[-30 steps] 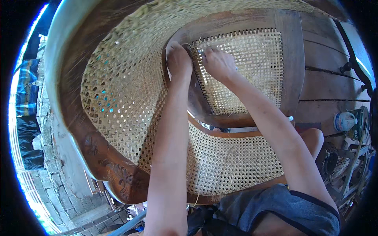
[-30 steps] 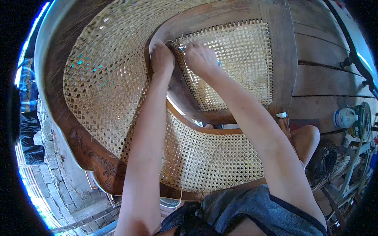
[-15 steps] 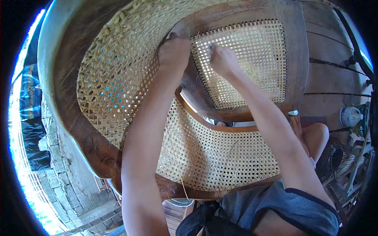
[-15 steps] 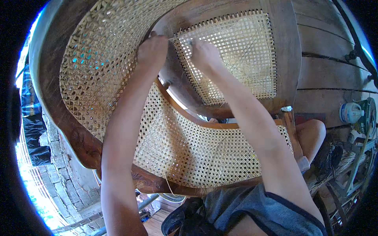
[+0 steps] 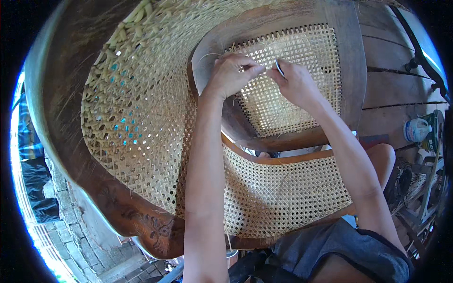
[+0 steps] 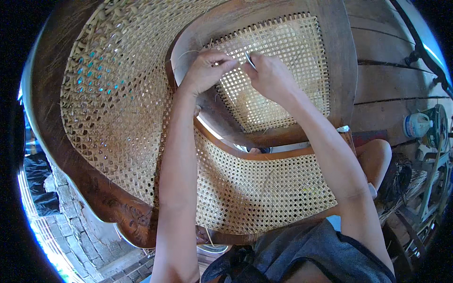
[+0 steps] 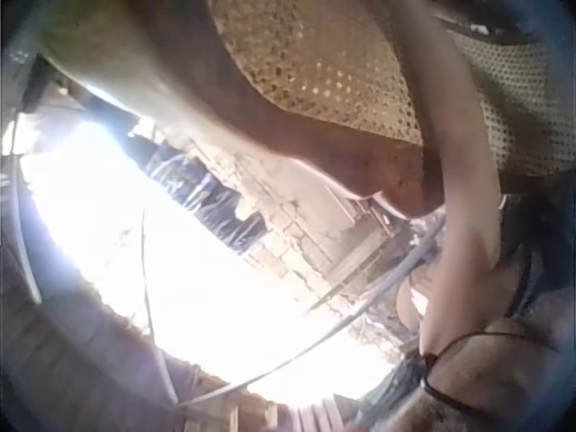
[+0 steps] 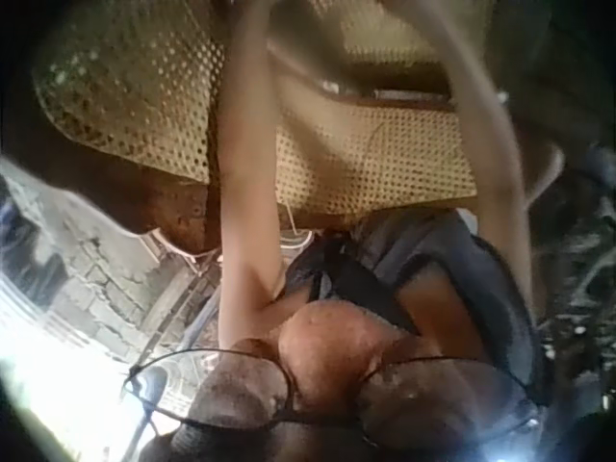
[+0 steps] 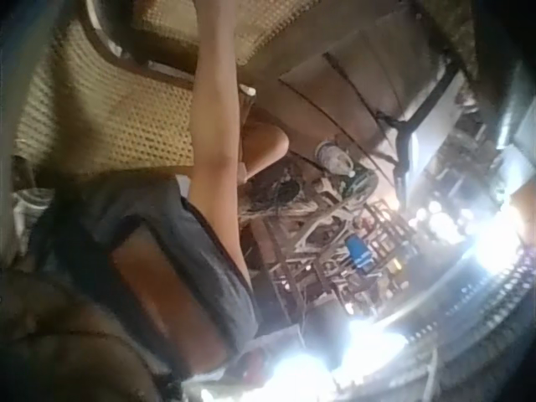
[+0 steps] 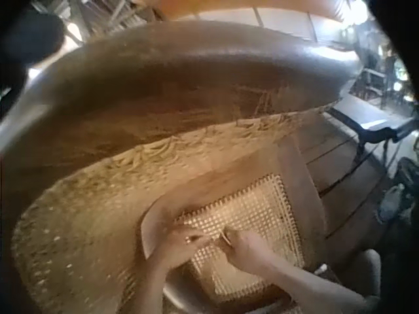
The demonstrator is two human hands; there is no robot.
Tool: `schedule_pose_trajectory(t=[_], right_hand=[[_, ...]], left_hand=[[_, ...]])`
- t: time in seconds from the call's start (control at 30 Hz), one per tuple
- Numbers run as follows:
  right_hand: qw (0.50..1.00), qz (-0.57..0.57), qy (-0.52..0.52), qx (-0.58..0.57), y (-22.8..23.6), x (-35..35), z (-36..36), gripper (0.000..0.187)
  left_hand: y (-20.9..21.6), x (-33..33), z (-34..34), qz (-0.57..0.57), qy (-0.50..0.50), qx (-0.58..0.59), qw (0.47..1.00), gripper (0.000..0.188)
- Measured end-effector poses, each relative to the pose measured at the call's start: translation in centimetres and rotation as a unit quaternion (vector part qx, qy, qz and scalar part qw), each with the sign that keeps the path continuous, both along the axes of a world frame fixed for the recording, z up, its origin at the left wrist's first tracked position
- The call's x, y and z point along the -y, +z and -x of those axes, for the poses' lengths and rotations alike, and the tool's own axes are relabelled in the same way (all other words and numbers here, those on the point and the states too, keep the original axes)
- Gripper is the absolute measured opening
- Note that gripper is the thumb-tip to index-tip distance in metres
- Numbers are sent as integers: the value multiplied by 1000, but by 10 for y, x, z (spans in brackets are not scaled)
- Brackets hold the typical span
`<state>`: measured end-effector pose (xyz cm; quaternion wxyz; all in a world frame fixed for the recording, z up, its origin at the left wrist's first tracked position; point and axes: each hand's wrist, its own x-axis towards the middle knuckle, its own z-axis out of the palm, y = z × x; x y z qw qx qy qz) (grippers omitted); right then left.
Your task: Weaving the seat of a wooden chair with rattan strips using pliers and a weaving tool.
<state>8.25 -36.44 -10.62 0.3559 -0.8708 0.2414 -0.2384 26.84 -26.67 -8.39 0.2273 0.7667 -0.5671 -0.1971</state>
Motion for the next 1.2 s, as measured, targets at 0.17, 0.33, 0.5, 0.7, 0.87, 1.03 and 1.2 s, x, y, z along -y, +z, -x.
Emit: schedule_pose_trajectory(t=[0.17,0.33,0.5,0.7,0.87,1.03,1.2], right_hand=[[972,54,-6,-227,-4,5,-14,32],[974,24,74,-212,-27,3,-17,38],[918,-377,109,-51,-10,-19,-33,27],[928,-358,92,-39,-16,-22,-72,25],[939,-340,52,-32,-20,-24,-90,22],[954,-297,-43,10,-26,-37,-105,19],[962,-262,-72,28,-30,-43,-110,20]], left_hand=[[10,-8,-20,107,31,88,990,25],[18,-18,-24,125,82,231,961,16],[15,-18,-33,125,77,228,963,11],[16,-12,-34,164,56,270,947,8],[7,-9,-39,202,37,301,931,9],[2,-4,-30,214,72,305,925,7],[2,-3,-30,195,83,315,925,9]])
